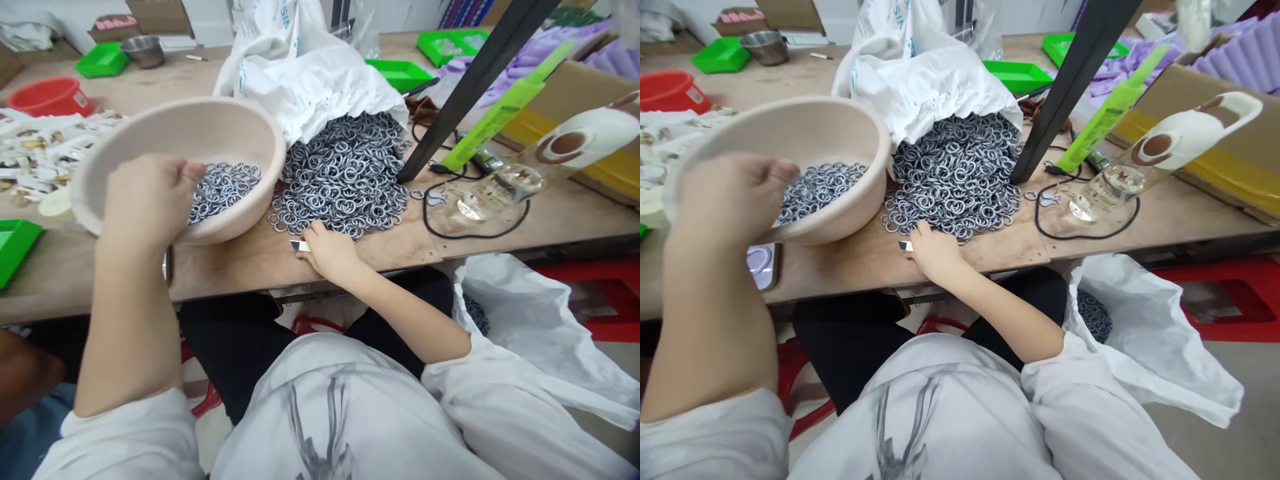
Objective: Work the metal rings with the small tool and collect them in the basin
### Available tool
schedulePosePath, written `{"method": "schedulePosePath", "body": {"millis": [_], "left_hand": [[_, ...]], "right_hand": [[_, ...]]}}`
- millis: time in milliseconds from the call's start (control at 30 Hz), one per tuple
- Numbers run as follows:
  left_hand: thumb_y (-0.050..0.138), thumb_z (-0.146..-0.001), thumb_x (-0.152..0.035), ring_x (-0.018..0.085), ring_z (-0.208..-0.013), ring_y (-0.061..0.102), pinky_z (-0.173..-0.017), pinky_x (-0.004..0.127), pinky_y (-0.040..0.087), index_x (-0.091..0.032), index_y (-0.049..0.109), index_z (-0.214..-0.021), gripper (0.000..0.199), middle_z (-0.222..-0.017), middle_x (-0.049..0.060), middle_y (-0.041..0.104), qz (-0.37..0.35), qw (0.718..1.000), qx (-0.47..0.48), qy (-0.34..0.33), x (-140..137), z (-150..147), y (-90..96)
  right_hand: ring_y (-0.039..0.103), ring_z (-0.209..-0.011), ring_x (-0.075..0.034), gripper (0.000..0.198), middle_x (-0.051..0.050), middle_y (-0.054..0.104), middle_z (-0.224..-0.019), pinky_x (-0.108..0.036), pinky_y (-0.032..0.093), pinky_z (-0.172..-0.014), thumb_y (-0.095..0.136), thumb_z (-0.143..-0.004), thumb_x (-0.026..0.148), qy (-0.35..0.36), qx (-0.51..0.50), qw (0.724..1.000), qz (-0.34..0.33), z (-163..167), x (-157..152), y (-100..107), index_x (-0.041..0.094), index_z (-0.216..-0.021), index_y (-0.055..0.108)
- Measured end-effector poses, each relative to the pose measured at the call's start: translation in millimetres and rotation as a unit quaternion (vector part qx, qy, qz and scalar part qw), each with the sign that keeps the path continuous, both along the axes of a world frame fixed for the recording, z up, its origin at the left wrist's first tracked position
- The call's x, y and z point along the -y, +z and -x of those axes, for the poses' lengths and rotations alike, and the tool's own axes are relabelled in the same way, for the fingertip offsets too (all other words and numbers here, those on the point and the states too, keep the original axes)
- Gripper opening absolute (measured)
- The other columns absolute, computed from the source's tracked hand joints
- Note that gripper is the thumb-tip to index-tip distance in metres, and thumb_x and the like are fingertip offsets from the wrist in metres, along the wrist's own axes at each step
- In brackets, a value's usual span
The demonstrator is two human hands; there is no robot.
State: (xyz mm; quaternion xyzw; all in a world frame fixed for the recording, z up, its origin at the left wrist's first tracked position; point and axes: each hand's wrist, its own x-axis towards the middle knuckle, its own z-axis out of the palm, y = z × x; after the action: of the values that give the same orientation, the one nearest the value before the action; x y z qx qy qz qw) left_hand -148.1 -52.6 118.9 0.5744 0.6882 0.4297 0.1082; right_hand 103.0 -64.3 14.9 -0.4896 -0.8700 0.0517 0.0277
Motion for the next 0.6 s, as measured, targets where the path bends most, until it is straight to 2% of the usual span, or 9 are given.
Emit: {"method": "schedulePosePath", "body": {"millis": [67,133,233,300,367,400,467,533,600], "left_hand": [[0.067,-0.084,-0.046,0.031,-0.091,0.061,-0.089,0.047,0.045,-0.019,0.065,-0.064,0.034,-0.059,0.002,0.046,0.074,0.977,-0.195,0.048,-4,8,-2.6],[0.053,-0.092,-0.046,0.032,-0.094,0.064,-0.086,0.049,0.045,-0.018,0.07,-0.079,0.035,-0.067,0.005,0.056,0.023,0.957,-0.284,0.062,7,5,-10.1],[0.04,-0.1,-0.031,0.024,-0.098,0.064,-0.087,0.044,0.045,-0.021,0.068,-0.098,0.03,-0.089,0.006,0.068,-0.242,0.93,-0.276,0.025,36,-17,-32.2],[0.046,-0.096,-0.025,0.017,-0.073,0.062,-0.071,0.035,0.046,-0.021,0.062,-0.082,0.022,-0.073,0.002,0.065,-0.427,0.853,-0.289,-0.086,49,-40,-53.3],[0.049,-0.096,-0.03,0.017,-0.065,0.06,-0.064,0.033,0.045,-0.021,0.061,-0.075,0.026,-0.067,0.003,0.065,-0.287,0.862,-0.351,-0.226,48,-65,-75.4],[0.045,-0.097,-0.032,0.02,-0.072,0.064,-0.068,0.035,0.048,-0.02,0.065,-0.081,0.029,-0.075,0.006,0.069,-0.17,0.889,-0.365,-0.218,43,-75,-85.5],[0.041,-0.099,-0.034,0.029,-0.108,0.065,-0.088,0.04,0.052,-0.01,0.065,-0.116,0.037,-0.117,0.019,0.07,0.025,0.924,-0.343,-0.168,28,-89,-101.8],[0.045,-0.098,-0.036,0.036,-0.137,0.048,-0.106,0.046,0.044,-0.002,0.048,-0.141,0.055,-0.148,0.027,0.048,0.138,0.919,-0.334,-0.155,12,-95,-112.0],[0.046,-0.098,-0.032,0.037,-0.146,0.036,-0.114,0.046,0.038,-0.002,0.04,-0.149,0.059,-0.157,0.026,0.038,0.178,0.907,-0.342,-0.17,2,-94,-116.8]], "right_hand": [[0.067,-0.088,-0.024,0.036,-0.012,0.062,-0.118,-0.032,0.041,-0.063,0.063,-0.093,0.044,0.002,-0.024,1.0,0.019,-2,-3,1,0.014,-0.113,0.064],[0.066,-0.087,-0.022,0.029,-0.009,0.063,-0.111,-0.031,0.042,-0.067,0.063,-0.094,0.042,0.024,-0.078,0.996,0.039,-3,-7,10,0.016,-0.105,0.066],[0.061,-0.087,-0.018,0.028,-0.005,0.062,-0.098,-0.03,0.043,-0.074,0.056,-0.098,0.044,0.05,-0.225,0.973,-0.009,10,-25,43,0.017,-0.094,0.065],[0.058,-0.09,-0.016,0.031,-0.004,0.061,-0.099,-0.029,0.043,-0.08,0.053,-0.099,0.045,0.039,-0.322,0.943,-0.078,28,-45,73,0.016,-0.098,0.062],[0.057,-0.093,-0.015,0.033,-0.003,0.06,-0.097,-0.029,0.041,-0.086,0.056,-0.098,0.044,0.051,-0.343,0.935,-0.08,46,-68,99,0.012,-0.096,0.062],[0.057,-0.095,-0.015,0.034,-0.003,0.059,-0.098,-0.03,0.041,-0.089,0.059,-0.096,0.044,0.047,-0.33,0.941,-0.054,54,-77,108,0.011,-0.096,0.062],[0.057,-0.099,-0.017,0.035,-0.004,0.06,-0.105,-0.032,0.041,-0.092,0.067,-0.091,0.043,0.034,-0.334,0.941,-0.038,60,-87,113,0.011,-0.105,0.063],[0.057,-0.1,-0.019,0.034,-0.006,0.062,-0.108,-0.034,0.043,-0.092,0.071,-0.087,0.04,0.023,-0.37,0.927,-0.06,51,-83,103,0.014,-0.109,0.065],[0.058,-0.097,-0.02,0.023,-0.005,0.065,-0.101,-0.035,0.044,-0.09,0.069,-0.087,0.031,0.015,-0.403,0.913,-0.064,30,-69,85,0.016,-0.105,0.066]]}}
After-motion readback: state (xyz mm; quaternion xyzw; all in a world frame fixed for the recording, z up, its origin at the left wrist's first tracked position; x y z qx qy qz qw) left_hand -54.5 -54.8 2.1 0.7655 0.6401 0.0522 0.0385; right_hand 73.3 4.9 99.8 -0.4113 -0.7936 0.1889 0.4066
